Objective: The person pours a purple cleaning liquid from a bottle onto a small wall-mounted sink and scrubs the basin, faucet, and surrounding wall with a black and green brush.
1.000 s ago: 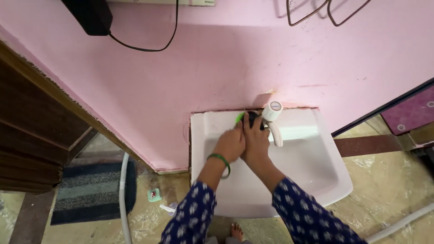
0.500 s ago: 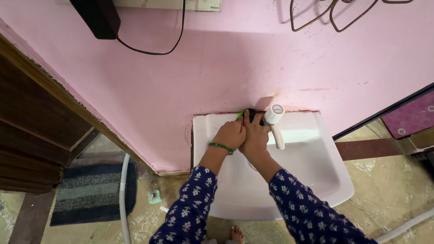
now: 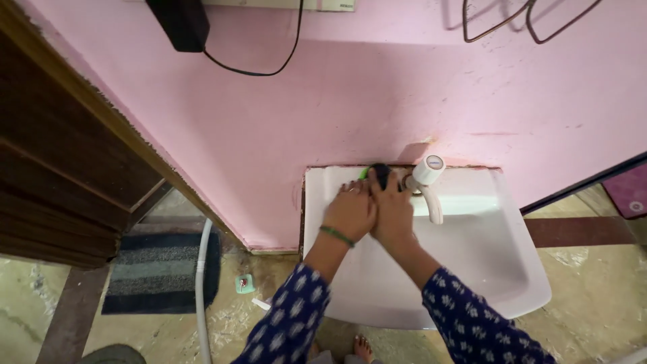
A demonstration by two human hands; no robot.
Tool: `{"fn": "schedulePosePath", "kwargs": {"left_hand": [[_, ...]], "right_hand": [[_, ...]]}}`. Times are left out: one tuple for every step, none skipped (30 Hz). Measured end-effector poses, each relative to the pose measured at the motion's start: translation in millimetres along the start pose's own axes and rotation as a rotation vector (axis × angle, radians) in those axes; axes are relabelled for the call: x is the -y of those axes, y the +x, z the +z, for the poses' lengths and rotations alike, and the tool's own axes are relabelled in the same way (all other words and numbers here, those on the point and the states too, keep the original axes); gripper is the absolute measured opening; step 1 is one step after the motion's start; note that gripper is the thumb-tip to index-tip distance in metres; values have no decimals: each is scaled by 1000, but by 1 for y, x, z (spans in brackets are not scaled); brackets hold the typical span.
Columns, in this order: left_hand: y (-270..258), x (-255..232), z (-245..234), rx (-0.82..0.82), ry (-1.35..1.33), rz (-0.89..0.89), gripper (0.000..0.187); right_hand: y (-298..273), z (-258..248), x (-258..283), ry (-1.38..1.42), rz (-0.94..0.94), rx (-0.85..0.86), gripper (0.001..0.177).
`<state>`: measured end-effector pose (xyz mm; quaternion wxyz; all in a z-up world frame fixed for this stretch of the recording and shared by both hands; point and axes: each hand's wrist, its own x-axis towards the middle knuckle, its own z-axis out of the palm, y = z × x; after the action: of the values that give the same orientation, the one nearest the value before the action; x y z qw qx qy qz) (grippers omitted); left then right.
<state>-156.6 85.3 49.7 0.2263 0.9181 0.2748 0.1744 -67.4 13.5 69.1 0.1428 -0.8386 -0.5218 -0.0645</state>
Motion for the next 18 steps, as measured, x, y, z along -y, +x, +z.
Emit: {"fn": "schedulePosePath", "kwargs": {"left_hand": [[-13,3,-5,16,135,13,49],[-25,12,-13,-1,205,-7,49],[-36,19,-18,-12,267,-16,50],[-49,31,-26,-186,301,54,52],[-55,36,-32,-366,335,118,53],[-52,31,-30,-364,327,122,53],[-48,28,-29,-271,328,53,52],[-43,25,-28,-178,328,-17,50],[-32,19,-24,-103,294,-27,50],[-17,7,-16,-28,258,-37,50],[-5,-3,-10,-27,240,-2,47],[4,-12,-4,-25,221,34,45],[12,-22,1,-98,221,61,49],[15,-25,2,-171,222,90,53],[14,-19,-3,-168,227,86,53],[13,-13,-10,-116,240,44,50],[11,-7,-19,-71,250,-7,48],[7,3,-30,-75,254,-18,48]], "right_hand": [[-4,3,5,-8,-27,22,81],[-5,9,16,-37,-189,-86,77],[-7,11,27,-75,-339,-193,72],[-10,12,39,27,-264,-9,74],[-10,8,47,132,-191,169,75],[-7,0,43,126,-184,170,75],[-4,-5,41,105,-177,226,78],[-2,-6,40,83,-169,282,81],[0,-8,35,81,-101,250,76],[1,-10,25,78,-33,218,71],[0,-12,13,74,34,155,73],[-2,-15,2,70,101,91,76],[-4,-18,-6,58,115,52,79],[-5,-18,-7,47,129,14,82],[-2,-15,0,53,128,16,82],[3,-14,7,23,150,54,83],[10,-15,15,-10,161,92,84],[16,-13,27,-6,149,95,84]]}}
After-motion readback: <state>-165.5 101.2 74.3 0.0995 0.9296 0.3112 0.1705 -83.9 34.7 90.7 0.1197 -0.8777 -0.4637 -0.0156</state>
